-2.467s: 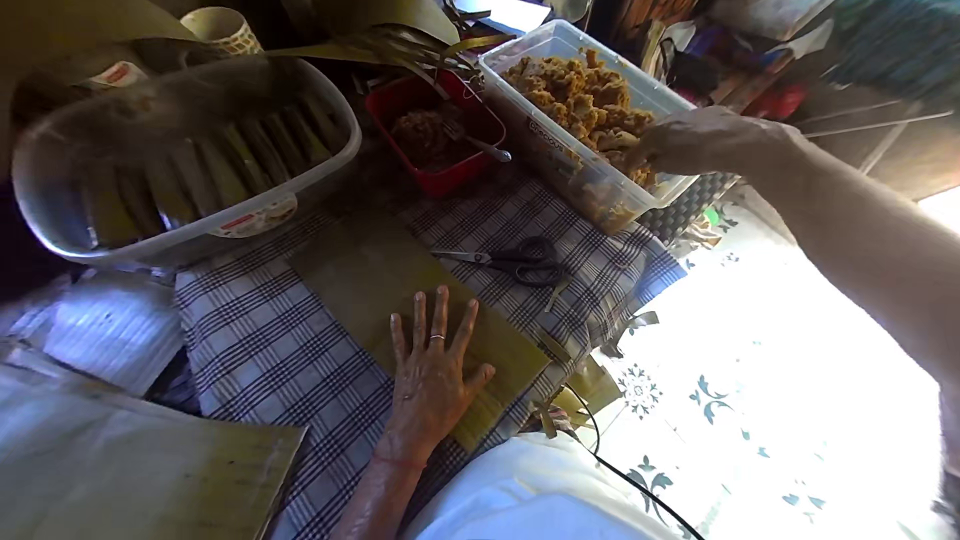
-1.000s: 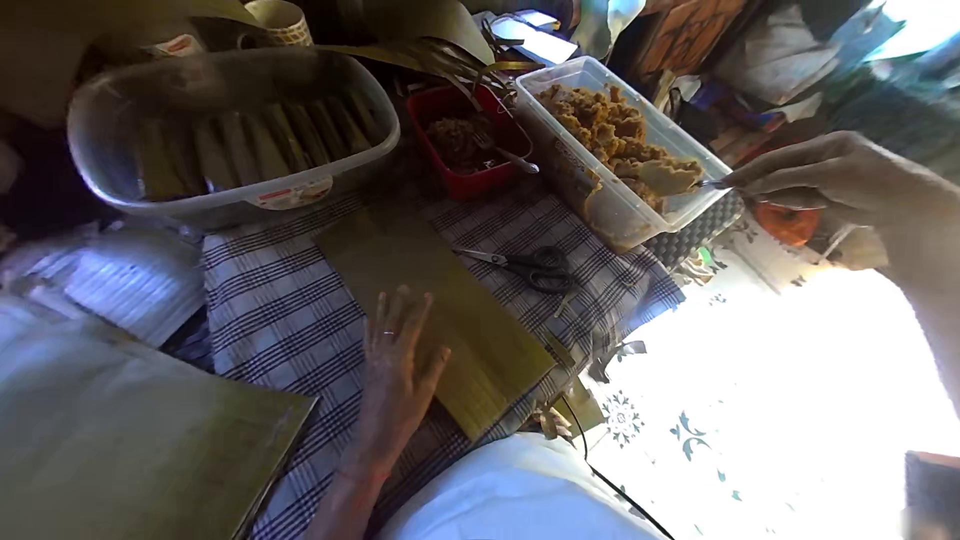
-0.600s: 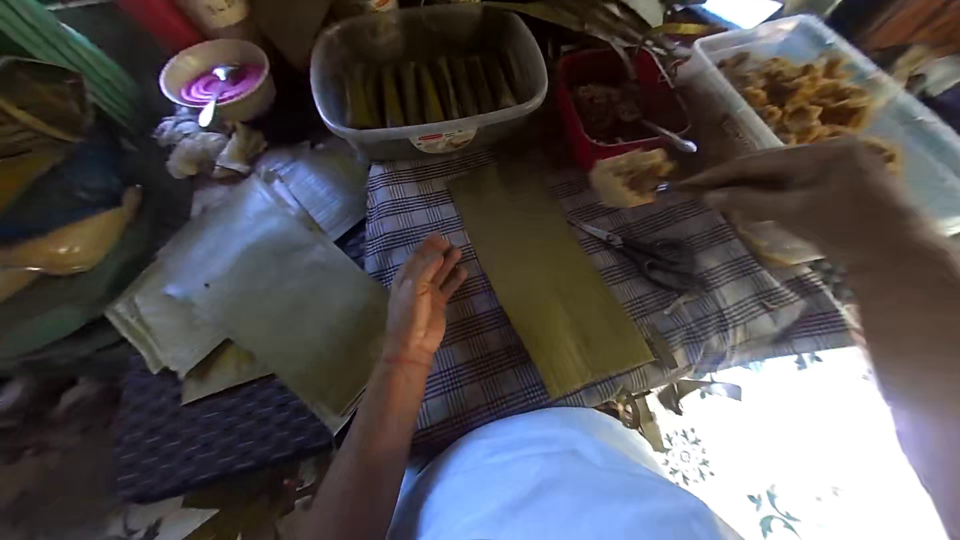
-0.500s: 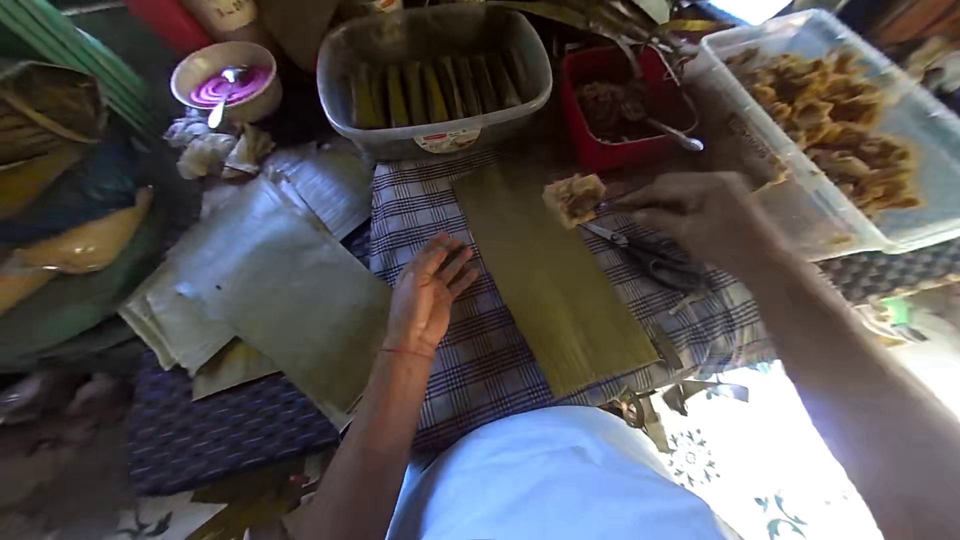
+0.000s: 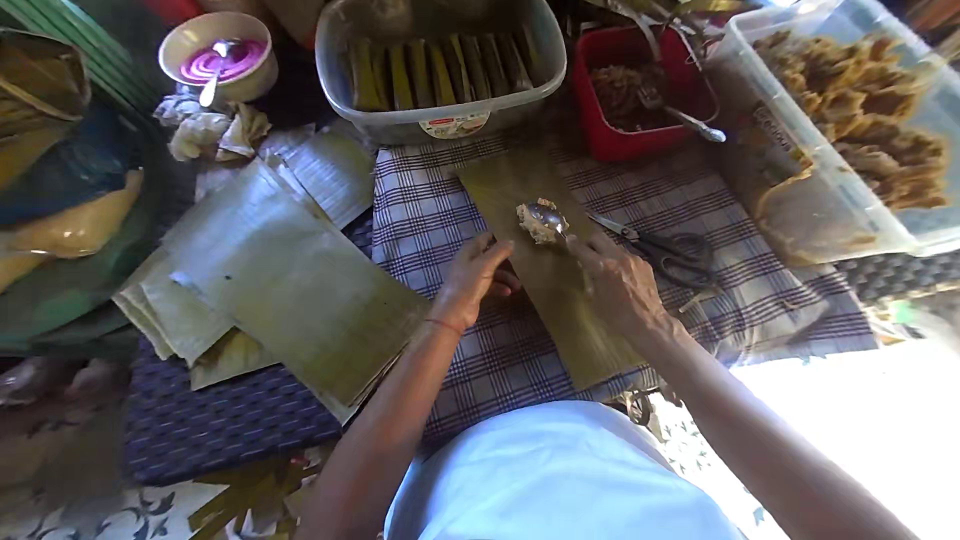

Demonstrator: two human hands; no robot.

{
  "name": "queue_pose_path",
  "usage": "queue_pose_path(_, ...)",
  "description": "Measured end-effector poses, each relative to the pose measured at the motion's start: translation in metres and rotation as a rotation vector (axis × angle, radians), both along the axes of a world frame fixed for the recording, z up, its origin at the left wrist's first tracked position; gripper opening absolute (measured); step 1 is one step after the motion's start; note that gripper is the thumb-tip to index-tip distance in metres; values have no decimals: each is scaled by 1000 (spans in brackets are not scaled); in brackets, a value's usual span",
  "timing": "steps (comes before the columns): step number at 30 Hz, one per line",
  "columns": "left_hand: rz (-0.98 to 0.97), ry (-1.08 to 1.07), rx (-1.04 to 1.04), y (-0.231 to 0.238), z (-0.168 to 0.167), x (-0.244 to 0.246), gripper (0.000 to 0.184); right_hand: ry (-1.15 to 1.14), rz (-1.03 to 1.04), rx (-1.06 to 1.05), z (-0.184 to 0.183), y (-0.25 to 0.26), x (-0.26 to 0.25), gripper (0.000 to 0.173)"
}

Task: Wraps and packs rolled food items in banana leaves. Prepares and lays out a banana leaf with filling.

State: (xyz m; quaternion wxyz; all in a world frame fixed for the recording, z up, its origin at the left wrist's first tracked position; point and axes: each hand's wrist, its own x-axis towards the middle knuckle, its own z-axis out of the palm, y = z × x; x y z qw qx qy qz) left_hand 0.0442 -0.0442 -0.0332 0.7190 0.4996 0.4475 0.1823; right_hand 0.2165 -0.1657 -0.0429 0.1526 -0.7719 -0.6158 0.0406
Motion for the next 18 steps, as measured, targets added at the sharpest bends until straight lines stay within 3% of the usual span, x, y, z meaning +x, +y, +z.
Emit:
queue_pose_path(4,-26,75,421,-12,-12,17,41,148,-51,-6,2,2,2,34)
queue_pose_path(9,-97,115,656,-17,-12,30,46,366,-69,116,1,6,10,24)
queue_pose_path(13,-148,161,677,-16,-14,32,46,446,-44,107,9,7,12,22)
queue_pose_path(18,-81,105,465,-16,-17,22,45,608,-106,91,27,7,19,23)
